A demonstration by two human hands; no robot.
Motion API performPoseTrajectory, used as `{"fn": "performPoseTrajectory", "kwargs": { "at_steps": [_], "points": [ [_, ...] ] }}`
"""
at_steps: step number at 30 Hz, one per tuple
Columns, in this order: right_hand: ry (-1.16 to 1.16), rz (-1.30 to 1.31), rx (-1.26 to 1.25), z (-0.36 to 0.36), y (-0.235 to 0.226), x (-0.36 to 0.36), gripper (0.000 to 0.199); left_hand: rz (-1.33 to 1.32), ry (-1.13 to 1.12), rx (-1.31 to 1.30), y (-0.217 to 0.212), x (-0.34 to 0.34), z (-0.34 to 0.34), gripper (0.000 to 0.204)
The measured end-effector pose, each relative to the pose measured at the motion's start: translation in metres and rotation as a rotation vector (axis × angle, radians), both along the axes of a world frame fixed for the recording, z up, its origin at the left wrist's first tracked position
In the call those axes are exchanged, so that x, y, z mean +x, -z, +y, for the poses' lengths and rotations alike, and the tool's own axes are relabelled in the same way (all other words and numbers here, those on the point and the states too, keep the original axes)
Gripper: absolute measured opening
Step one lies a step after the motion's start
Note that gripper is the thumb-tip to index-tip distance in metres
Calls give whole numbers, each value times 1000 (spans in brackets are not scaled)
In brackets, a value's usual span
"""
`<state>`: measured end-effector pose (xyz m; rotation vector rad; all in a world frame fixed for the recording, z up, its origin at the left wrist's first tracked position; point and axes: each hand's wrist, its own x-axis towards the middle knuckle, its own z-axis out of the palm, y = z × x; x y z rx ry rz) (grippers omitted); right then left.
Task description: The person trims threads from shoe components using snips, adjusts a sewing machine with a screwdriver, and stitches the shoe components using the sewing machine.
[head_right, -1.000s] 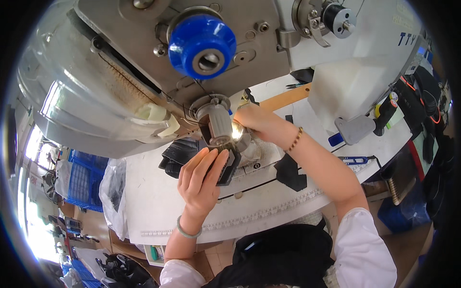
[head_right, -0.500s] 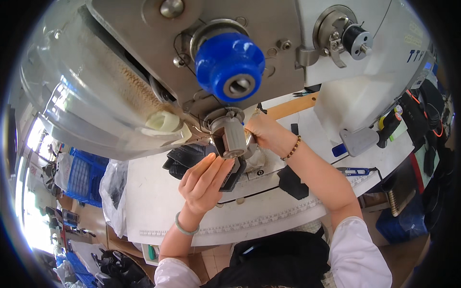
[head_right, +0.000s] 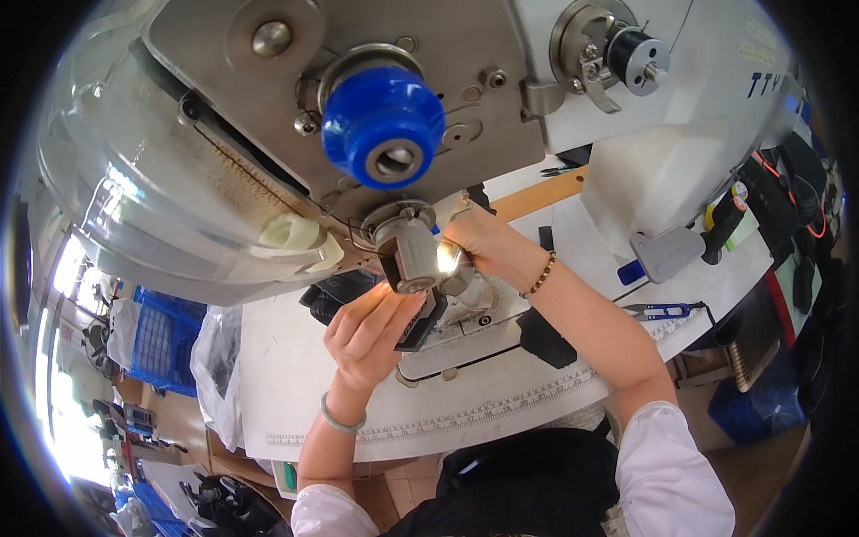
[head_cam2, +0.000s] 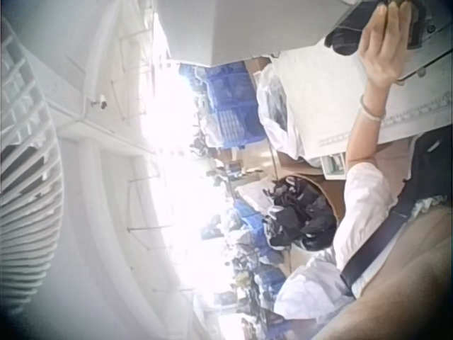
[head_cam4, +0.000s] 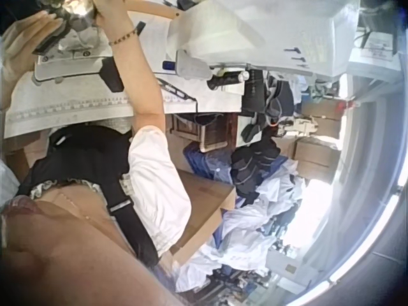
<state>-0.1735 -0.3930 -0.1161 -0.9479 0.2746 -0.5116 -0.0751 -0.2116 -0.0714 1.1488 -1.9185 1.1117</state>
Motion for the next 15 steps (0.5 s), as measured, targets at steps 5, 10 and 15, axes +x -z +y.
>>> {"fn": "performPoseTrajectory", "kwargs": {
  "at_steps": [5,10,15],
  "points": [
    [141,-28,13,-1,16,8,17,14,28,0,0,2,-3,27],
    [119,35,35,11,-10,1,16,5,23,-1,-3,2,-4,23],
    [233,52,64,43,-55,-16,20,-12,51,2,-5,5,-5,22]
  ]
}}
